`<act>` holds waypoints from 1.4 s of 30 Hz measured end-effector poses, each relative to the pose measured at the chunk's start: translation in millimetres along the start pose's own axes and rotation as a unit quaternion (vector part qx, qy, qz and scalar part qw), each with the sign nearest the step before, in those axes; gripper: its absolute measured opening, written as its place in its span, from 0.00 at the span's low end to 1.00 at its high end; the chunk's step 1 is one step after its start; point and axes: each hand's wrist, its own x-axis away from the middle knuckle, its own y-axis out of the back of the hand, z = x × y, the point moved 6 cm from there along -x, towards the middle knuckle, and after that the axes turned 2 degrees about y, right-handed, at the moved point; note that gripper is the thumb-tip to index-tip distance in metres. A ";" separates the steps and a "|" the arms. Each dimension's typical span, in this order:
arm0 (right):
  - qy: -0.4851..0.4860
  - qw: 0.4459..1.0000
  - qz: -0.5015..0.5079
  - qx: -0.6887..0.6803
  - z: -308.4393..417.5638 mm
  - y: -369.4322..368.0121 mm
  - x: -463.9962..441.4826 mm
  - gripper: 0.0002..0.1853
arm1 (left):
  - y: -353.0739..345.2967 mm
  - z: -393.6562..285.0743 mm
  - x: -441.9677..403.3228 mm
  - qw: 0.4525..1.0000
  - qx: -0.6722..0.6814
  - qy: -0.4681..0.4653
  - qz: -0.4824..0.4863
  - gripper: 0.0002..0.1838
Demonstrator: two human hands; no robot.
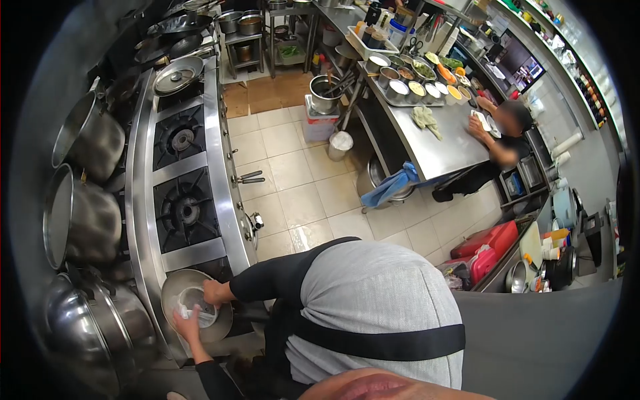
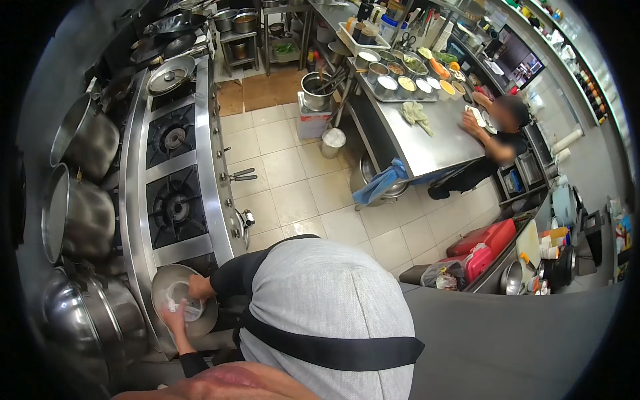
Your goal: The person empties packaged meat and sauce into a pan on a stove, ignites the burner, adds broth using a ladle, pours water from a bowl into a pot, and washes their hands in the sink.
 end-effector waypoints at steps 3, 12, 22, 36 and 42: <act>0.019 0.997 0.038 0.067 2.7 -4.6 -5.5 0.25 | 18.4 -21.0 17.7 0.988 -0.121 -0.039 -0.086 0.25; 0.140 0.958 0.056 0.244 4.3 -22.1 -23.2 0.23 | 7.3 9.9 -0.5 0.986 -0.150 0.073 -0.029 0.15; 0.187 0.917 0.032 0.351 30.4 2.7 21.5 0.18 | 1.9 84.4 -11.3 0.977 -0.138 0.163 0.012 0.24; 0.102 0.986 -0.121 0.058 -12.4 -27.7 -46.2 0.17 | 27.9 -14.6 46.0 0.975 -0.172 -0.079 -0.118 0.31; 0.104 0.981 -0.164 0.008 24.7 34.2 6.7 0.13 | -0.5 38.1 47.8 0.886 0.268 0.377 -0.004 0.20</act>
